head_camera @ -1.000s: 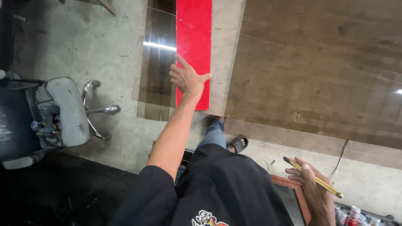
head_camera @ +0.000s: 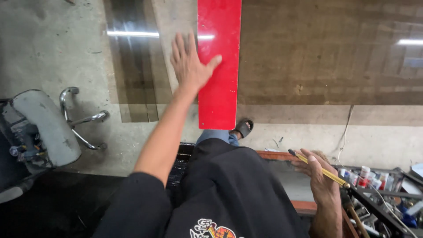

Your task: Measuring, marking, and scoring a large glass sheet using a straightedge and a glass cutter on a workshop table.

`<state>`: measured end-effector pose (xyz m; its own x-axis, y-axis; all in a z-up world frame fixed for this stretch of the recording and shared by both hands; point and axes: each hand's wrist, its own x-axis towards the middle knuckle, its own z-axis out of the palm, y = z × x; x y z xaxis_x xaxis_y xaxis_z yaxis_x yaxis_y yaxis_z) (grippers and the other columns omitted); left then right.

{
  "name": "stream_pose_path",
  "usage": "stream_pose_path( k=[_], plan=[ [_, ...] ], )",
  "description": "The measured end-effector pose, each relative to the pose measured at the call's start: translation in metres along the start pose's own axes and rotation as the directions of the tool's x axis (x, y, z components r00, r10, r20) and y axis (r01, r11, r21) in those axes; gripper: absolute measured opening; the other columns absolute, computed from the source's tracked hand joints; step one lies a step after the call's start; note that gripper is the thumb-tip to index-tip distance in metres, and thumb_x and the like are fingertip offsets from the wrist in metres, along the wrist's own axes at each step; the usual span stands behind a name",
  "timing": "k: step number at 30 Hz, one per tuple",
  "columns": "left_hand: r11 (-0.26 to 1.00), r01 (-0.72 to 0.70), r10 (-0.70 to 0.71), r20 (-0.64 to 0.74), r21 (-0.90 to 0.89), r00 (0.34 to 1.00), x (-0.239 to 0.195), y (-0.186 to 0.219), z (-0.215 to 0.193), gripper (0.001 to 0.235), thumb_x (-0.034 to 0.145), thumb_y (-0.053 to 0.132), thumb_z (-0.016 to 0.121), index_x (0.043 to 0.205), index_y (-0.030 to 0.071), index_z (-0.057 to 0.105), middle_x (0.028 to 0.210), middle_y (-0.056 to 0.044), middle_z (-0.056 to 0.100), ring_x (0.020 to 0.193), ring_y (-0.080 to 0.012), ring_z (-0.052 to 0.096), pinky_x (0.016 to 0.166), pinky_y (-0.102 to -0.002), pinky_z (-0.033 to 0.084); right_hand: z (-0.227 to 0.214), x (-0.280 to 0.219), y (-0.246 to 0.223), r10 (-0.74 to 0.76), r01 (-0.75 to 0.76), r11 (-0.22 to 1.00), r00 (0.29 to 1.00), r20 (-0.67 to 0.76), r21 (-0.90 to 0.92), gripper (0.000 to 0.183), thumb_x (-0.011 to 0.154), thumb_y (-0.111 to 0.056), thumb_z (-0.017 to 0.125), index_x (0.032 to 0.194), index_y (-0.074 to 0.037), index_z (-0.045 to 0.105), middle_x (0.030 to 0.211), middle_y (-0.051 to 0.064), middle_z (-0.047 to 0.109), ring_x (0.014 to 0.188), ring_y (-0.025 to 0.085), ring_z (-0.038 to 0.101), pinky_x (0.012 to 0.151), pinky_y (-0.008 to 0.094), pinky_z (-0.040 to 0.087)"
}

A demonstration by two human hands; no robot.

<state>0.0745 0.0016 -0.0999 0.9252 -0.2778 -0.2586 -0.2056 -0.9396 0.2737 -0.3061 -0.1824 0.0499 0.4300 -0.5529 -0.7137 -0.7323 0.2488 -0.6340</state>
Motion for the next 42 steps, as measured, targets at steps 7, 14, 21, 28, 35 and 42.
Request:
stream_pose_path(
  k=[7,14,21,28,35,42],
  plan=[
    [0.934,-0.328,0.340,-0.070,0.144,0.938,0.049,0.019,0.076,0.139,0.084,0.114,0.059,0.170,0.024,-0.003,0.170,-0.020,-0.019,0.161,-0.0398,-0.012,0.125,-0.073,0.000,0.009,0.005,-0.007,-0.046,0.052,0.996,0.996,-0.071,0.077,0.053,0.104,-0.031,0.046,0.132,0.011,0.062,0.122,0.026,0.071,0.092,0.039,0.074,0.075,0.043,0.061],
    [0.930,-0.360,0.363,-0.032,0.072,0.931,0.038,0.029,0.063,0.137,0.080,0.110,0.065,0.172,0.026,0.008,0.172,-0.022,-0.011,0.162,-0.0438,-0.004,0.124,-0.076,0.007,0.020,0.022,-0.007,-0.117,0.105,0.921,0.993,0.009,0.376,0.059,0.109,-0.025,0.040,0.143,0.023,0.041,0.126,0.043,0.060,0.098,0.045,0.069,0.086,0.045,0.061],
    [0.769,-0.541,0.446,-0.319,-0.341,0.836,-0.066,0.082,0.009,0.069,0.108,0.042,0.060,0.163,0.013,0.028,0.167,-0.019,0.038,0.161,-0.0357,0.027,0.132,-0.053,0.026,0.020,0.051,0.007,-0.225,0.107,0.657,0.972,0.060,0.746,0.039,0.102,-0.041,0.065,0.121,-0.008,0.073,0.104,0.014,0.077,0.093,0.029,0.076,0.082,0.037,0.062],
    [0.437,-0.054,0.505,0.195,-0.898,0.841,-0.185,0.112,-0.022,0.022,0.091,0.053,0.072,0.106,0.038,0.076,0.084,0.012,0.075,0.082,-0.0087,0.074,0.077,-0.026,0.059,0.015,0.053,0.013,-0.445,0.207,0.623,0.887,0.124,0.754,0.047,0.108,-0.033,0.041,0.135,-0.003,0.064,0.131,0.026,0.069,0.103,0.041,0.075,0.087,0.049,0.065],
    [0.225,0.146,0.531,0.247,-0.963,0.811,-0.175,0.098,-0.017,0.013,0.093,0.026,0.078,0.101,0.015,0.078,0.079,0.001,0.076,0.075,-0.0059,0.069,0.069,-0.021,0.057,0.040,0.021,-0.017,-0.517,0.277,0.684,0.837,0.180,0.675,0.061,0.100,-0.038,0.046,0.139,0.009,0.053,0.142,0.037,0.056,0.111,0.045,0.070,0.095,0.058,0.060],
    [0.184,0.182,0.567,0.256,-0.966,0.783,-0.127,0.087,-0.013,0.015,0.093,0.022,0.079,0.103,0.011,0.077,0.079,0.000,0.076,0.075,-0.0043,0.069,0.069,-0.019,0.056,0.070,0.038,-0.061,-0.526,0.420,0.735,0.848,0.058,0.532,0.052,0.104,-0.022,0.038,0.128,0.021,0.053,0.130,0.044,0.058,0.103,0.052,0.071,0.089,0.060,0.062]
  ],
)
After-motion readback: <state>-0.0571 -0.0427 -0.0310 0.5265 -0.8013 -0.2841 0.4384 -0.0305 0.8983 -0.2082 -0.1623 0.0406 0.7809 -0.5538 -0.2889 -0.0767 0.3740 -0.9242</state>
